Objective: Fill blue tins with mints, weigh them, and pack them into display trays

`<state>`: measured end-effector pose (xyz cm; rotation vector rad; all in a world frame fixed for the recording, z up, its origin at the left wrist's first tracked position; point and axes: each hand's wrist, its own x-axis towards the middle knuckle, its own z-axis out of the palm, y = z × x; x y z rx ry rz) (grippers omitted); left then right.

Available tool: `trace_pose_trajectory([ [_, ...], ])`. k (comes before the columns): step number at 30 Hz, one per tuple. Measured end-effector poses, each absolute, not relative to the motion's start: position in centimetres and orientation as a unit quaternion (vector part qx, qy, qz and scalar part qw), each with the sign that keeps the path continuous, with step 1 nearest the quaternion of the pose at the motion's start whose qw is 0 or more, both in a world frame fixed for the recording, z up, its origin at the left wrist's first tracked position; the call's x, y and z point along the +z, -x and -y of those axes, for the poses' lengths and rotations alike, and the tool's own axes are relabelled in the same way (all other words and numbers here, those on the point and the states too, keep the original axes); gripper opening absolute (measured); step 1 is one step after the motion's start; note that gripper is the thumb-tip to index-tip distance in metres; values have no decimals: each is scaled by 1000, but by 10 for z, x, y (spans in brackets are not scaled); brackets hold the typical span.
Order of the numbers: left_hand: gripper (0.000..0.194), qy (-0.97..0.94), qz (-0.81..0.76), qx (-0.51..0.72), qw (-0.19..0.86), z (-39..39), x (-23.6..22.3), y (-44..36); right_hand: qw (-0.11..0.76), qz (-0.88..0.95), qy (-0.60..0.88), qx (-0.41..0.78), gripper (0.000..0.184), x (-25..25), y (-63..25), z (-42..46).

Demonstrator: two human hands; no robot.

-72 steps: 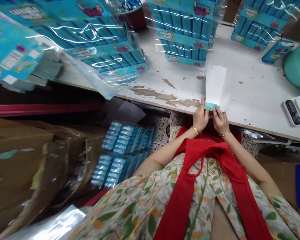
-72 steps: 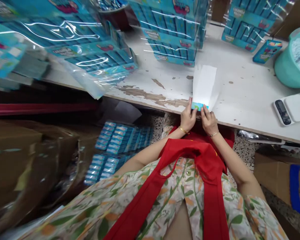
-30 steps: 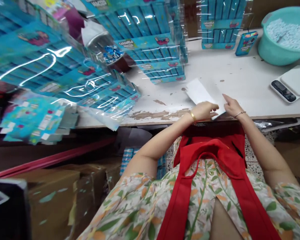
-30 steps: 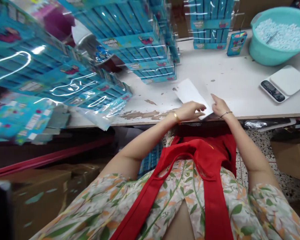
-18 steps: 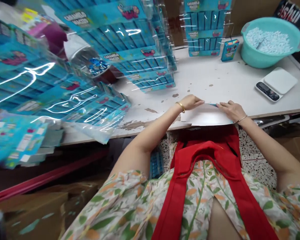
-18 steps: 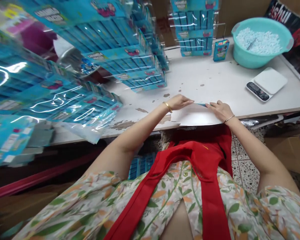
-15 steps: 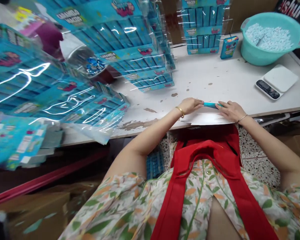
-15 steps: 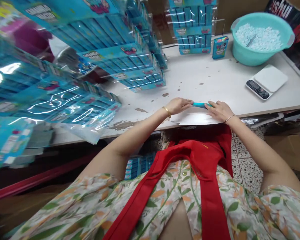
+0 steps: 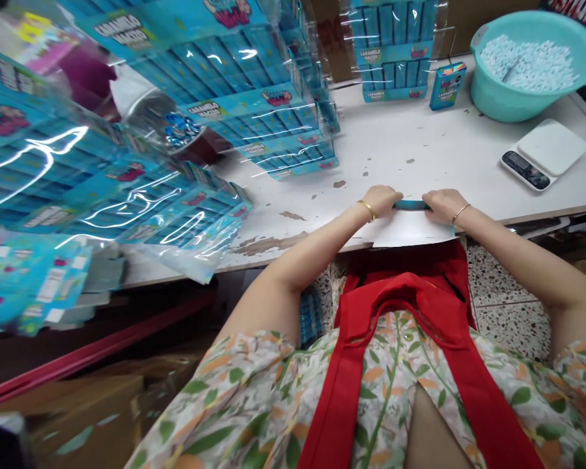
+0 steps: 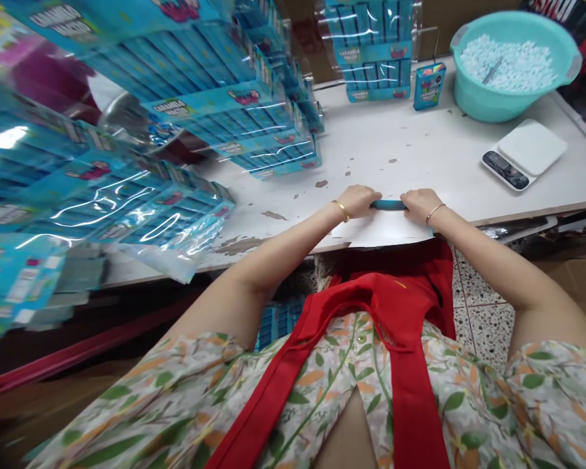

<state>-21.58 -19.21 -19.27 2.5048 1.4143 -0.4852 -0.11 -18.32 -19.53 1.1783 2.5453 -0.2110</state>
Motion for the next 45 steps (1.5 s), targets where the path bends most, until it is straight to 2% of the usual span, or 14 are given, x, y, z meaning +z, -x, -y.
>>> trace_pose_trajectory([
  [3,45,-866,-449,-197,100,189,-189,210,171,-901,-397,-42,38,-199,4,187],
  [10,39,-873,-427,-224,68,187,-190,196,201,-902,-381,-31,46,-207,7,190],
  [16,40,-860,-458,-213,68,191,-194,190,209,-908,-361,-38,38,-198,-1,184],
  [21,41,-853,-485,-170,90,187,-186,212,198,-903,-380,-35,39,-192,-3,172],
  [25,64,-878,-447,-33,168,212,-175,243,185,-902,-386,-58,41,-194,0,159],
  [26,65,-881,-426,-12,204,222,-174,247,180,-902,-387,-65,42,-195,1,155],
  [28,48,-877,-405,1,259,243,-178,251,170,-901,-391,-82,42,-197,1,148],
  [30,32,-860,-431,18,273,255,-187,249,129,-902,-399,-103,42,-197,-2,145],
  [34,21,-828,-480,88,276,240,-208,241,-102,-903,-404,-108,47,-199,-10,169],
  [36,19,-820,-490,96,280,226,-217,239,-162,-905,-384,-84,46,-207,-14,197],
  [38,21,-830,-489,95,250,220,-224,239,-146,-915,-372,-61,48,-222,-17,226],
  [43,34,-900,-419,87,86,246,-234,240,-93,-908,-407,-38,40,-259,-14,260],
  [45,32,-896,-433,64,71,258,-237,239,-72,-901,-426,-38,41,-261,-11,260],
])
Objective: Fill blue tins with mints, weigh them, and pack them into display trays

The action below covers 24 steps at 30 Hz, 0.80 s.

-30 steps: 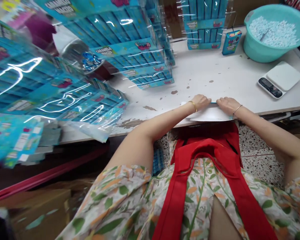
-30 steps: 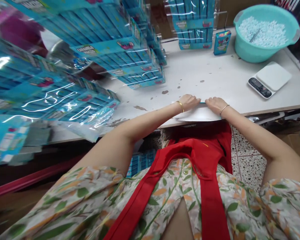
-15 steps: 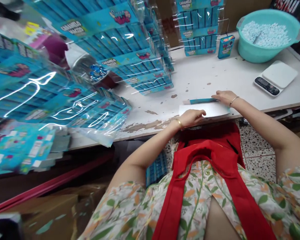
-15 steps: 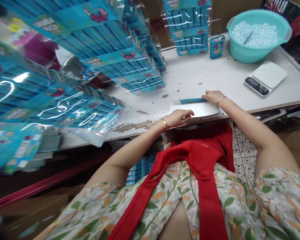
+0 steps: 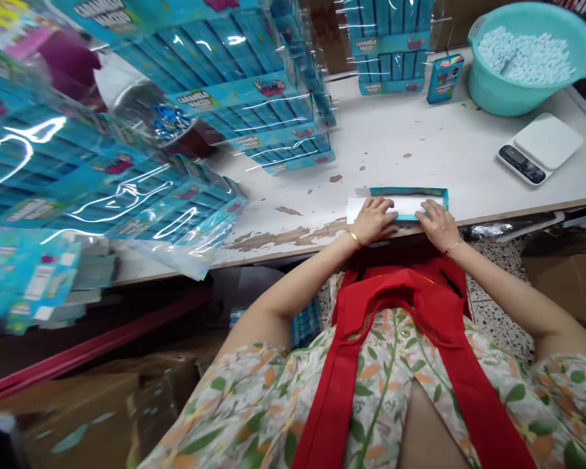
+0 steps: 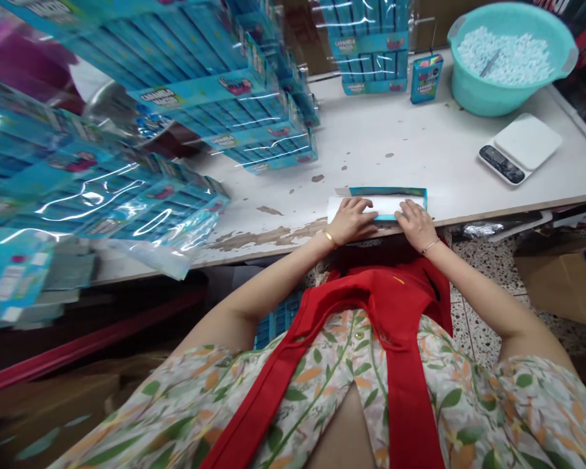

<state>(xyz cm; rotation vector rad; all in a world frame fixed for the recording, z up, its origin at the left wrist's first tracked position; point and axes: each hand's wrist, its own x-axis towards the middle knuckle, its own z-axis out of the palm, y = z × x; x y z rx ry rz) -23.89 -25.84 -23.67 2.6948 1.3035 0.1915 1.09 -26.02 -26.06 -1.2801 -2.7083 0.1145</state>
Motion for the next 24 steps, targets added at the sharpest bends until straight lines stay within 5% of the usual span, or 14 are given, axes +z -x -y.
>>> trace_pose_trajectory([
  [13,33,-843,-443,-10,306,220,-229,243,-63,873,441,198,47,-228,-2,232],
  [18,24,-830,-448,-16,332,212,-228,242,6,876,424,231,53,-247,-13,221],
  [24,15,-761,-577,83,284,251,-231,201,145,908,380,104,63,-240,-25,218],
])
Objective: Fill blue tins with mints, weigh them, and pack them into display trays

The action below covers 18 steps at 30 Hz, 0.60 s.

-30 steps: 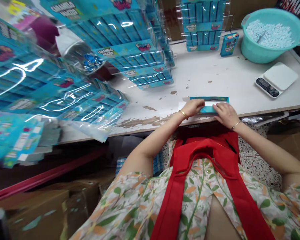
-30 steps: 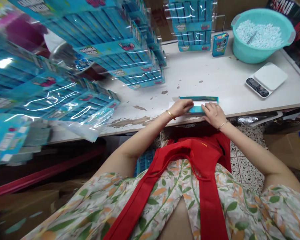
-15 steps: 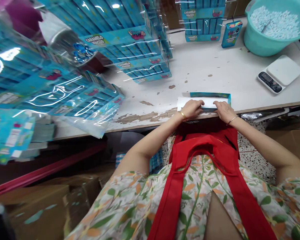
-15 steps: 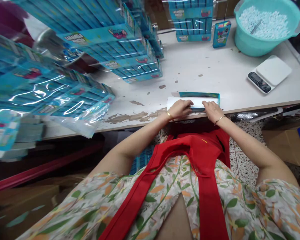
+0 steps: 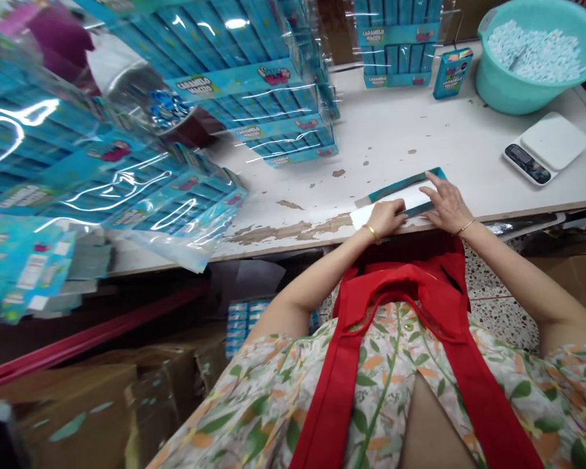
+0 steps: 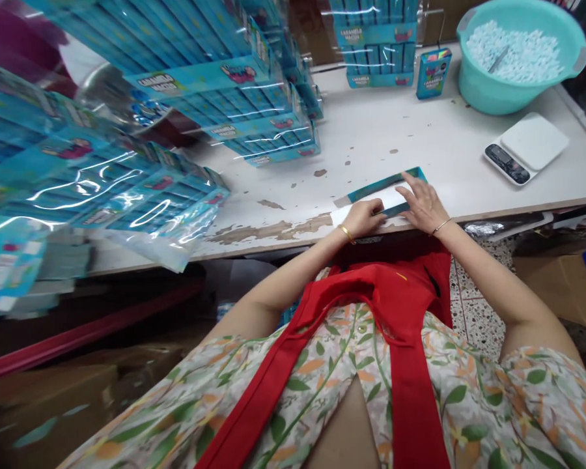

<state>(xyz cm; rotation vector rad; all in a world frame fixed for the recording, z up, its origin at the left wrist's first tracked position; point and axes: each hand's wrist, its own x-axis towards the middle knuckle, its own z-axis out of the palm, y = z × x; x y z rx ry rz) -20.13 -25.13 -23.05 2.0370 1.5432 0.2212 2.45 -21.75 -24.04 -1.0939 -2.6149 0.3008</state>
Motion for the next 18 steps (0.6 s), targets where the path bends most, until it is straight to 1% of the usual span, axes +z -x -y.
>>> trace_pose_trajectory([
  [3,27,-783,-542,187,240,255,-221,198,137,897,412,79,59,-230,-21,237],
  [5,34,-810,-512,219,182,244,-211,219,145,885,434,82,56,-228,-12,258],
  [7,43,-845,-485,181,136,229,-203,253,143,890,425,85,54,-233,1,278],
  [10,50,-909,-385,73,144,212,-201,300,127,911,385,79,51,-245,25,297],
  [12,49,-931,-324,6,168,209,-205,314,124,914,378,76,45,-253,33,298],
  [14,44,-938,-292,-38,184,214,-209,312,128,912,382,77,37,-260,29,293],
  [16,36,-939,-277,-50,196,225,-215,298,136,910,383,80,34,-266,14,287],
  [18,27,-940,-267,-33,208,236,-221,280,149,908,383,85,35,-269,-3,282],
])
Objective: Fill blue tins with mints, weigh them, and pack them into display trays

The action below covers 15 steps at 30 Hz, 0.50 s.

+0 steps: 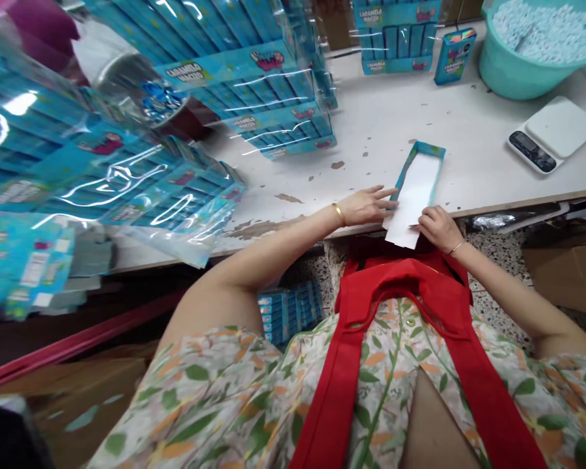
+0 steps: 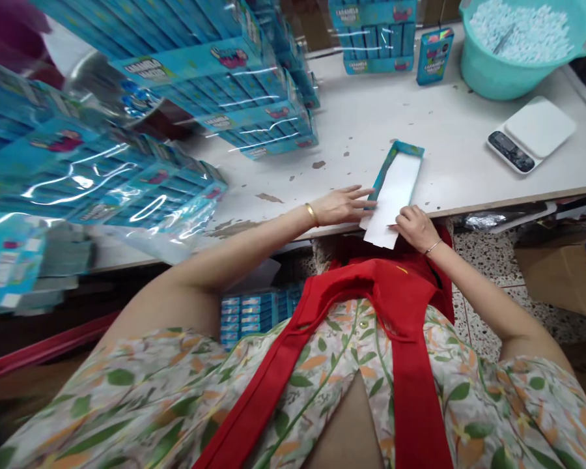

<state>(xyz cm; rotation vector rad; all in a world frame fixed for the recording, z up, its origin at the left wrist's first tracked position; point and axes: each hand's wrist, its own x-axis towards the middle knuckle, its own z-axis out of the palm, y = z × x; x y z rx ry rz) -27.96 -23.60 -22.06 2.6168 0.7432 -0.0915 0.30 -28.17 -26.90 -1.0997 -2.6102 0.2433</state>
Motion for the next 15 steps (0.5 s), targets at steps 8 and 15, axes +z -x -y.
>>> trace_pose_trajectory([
  [8,27,-920,-261,130,261,262,-240,246,183,906,351,151,31,-279,-34,269],
  [15,37,-825,-356,321,298,293,-258,248,173,923,285,190,40,-289,-51,263],
])
